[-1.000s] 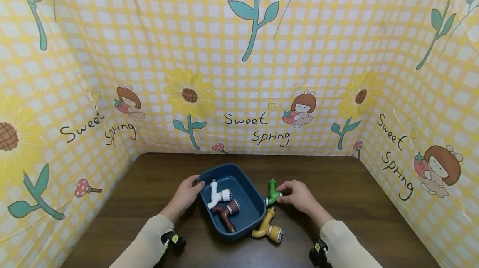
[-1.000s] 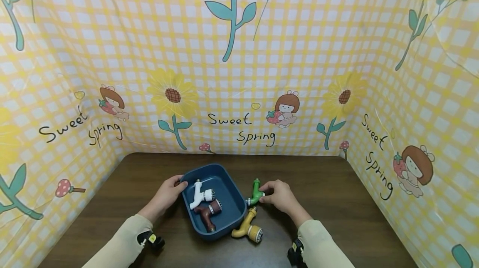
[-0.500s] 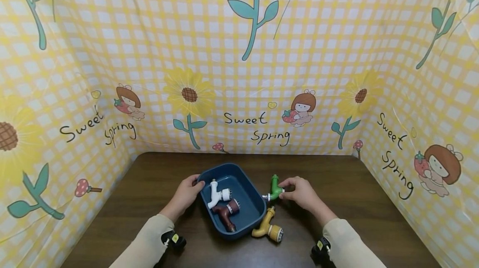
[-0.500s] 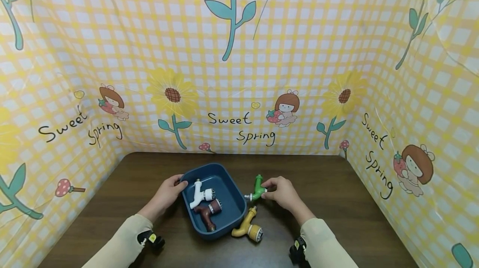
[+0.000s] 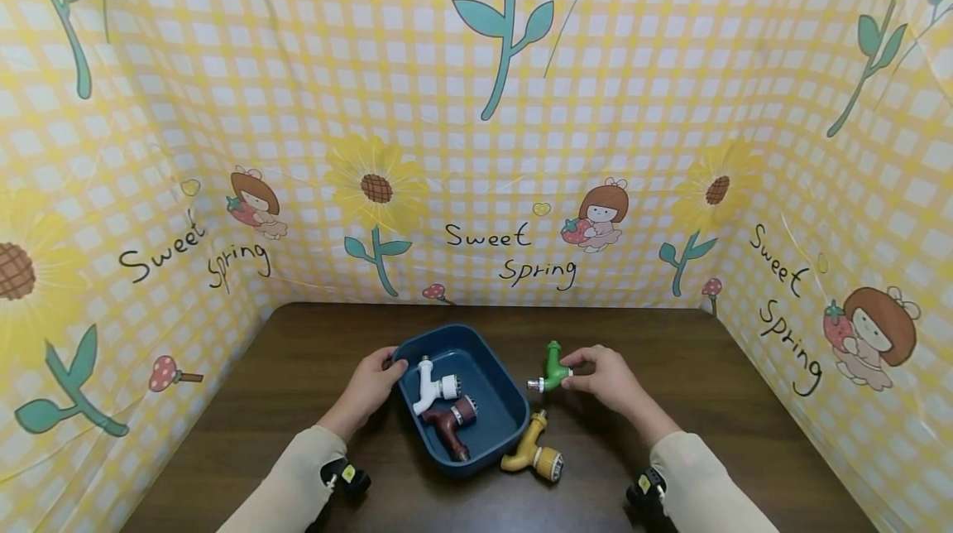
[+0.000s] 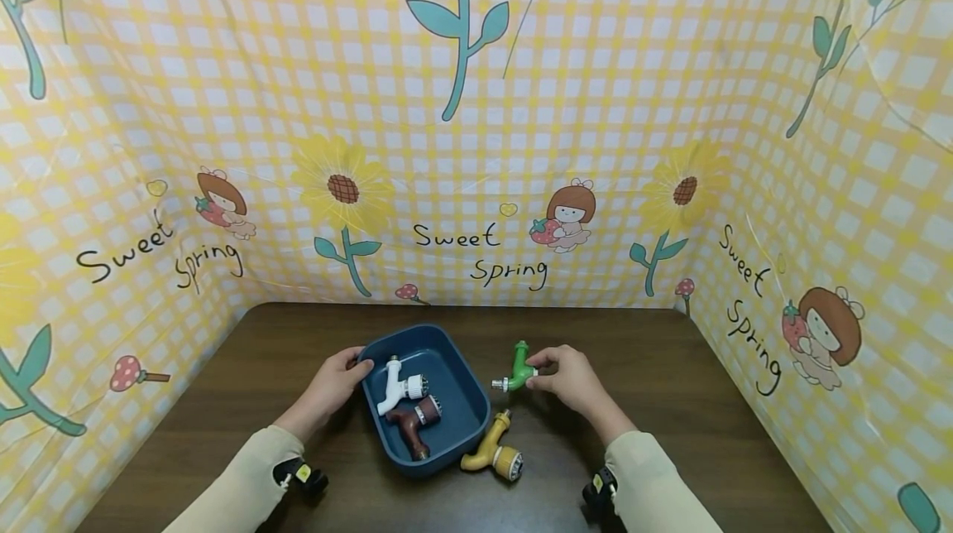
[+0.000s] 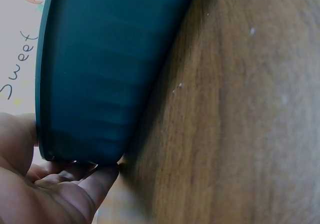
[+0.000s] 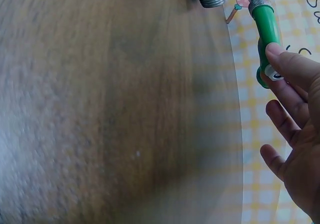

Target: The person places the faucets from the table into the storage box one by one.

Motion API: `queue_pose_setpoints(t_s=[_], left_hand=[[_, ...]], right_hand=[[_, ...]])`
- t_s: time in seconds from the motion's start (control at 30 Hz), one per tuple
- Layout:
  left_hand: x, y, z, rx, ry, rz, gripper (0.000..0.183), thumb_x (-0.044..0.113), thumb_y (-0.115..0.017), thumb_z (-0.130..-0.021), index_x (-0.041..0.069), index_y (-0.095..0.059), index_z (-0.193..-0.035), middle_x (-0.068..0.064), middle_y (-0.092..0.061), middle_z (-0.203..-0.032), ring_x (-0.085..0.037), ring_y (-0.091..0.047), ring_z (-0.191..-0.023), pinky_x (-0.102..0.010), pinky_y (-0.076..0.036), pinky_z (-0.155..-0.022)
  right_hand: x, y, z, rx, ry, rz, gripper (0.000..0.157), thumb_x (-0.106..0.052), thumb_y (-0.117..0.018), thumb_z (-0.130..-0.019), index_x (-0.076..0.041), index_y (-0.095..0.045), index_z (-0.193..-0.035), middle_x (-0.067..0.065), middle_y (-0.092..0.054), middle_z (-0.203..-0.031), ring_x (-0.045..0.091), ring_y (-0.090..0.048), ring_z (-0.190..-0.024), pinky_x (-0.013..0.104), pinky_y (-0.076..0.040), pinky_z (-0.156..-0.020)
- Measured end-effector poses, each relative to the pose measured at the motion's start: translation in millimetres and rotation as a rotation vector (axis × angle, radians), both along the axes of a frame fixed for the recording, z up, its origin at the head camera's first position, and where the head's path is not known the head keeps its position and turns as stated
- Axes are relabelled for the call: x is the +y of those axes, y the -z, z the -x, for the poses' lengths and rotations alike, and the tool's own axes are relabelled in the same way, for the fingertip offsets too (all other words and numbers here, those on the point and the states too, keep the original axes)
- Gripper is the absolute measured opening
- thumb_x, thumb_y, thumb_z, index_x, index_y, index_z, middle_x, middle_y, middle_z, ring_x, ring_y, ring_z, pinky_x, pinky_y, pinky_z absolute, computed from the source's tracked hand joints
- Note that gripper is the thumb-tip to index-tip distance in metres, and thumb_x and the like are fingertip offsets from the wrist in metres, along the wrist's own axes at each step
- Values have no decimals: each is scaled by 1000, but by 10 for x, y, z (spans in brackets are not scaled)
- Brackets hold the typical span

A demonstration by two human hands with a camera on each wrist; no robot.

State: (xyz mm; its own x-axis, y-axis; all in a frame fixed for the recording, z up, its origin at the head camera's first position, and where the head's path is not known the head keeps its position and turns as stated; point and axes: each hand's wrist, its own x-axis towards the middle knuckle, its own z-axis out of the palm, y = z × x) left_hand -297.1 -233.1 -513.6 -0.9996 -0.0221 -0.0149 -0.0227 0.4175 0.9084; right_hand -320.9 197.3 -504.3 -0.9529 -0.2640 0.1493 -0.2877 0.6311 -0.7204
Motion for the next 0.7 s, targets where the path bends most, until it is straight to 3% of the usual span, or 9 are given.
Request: queue_pose_setpoints(t_s=[0.57,0.7], left_hand=[[7,6,20,-7,5,5,39,21,-54,-106,-2,-57,-138,-18,-63,-133,-28,-57,-117,-51,-46,-106],[1,12,26,-9,5,5,39,20,-54,-106,-2,-57,-138,-18,-63,-134,-28,-57,-119,-51,-46,-107]], right_hand=[[40,-153,-47,25,8,24,26,-25,-89,-80,-22,-79,-103,-1,-68,-105,22,-59,-106,54,-46,-97],[35,-186,-55,13,14,20,25,-24,-88,-81,-22,-78,-104,0,-67,-106,24,-59,-107,51,-46,-96]])
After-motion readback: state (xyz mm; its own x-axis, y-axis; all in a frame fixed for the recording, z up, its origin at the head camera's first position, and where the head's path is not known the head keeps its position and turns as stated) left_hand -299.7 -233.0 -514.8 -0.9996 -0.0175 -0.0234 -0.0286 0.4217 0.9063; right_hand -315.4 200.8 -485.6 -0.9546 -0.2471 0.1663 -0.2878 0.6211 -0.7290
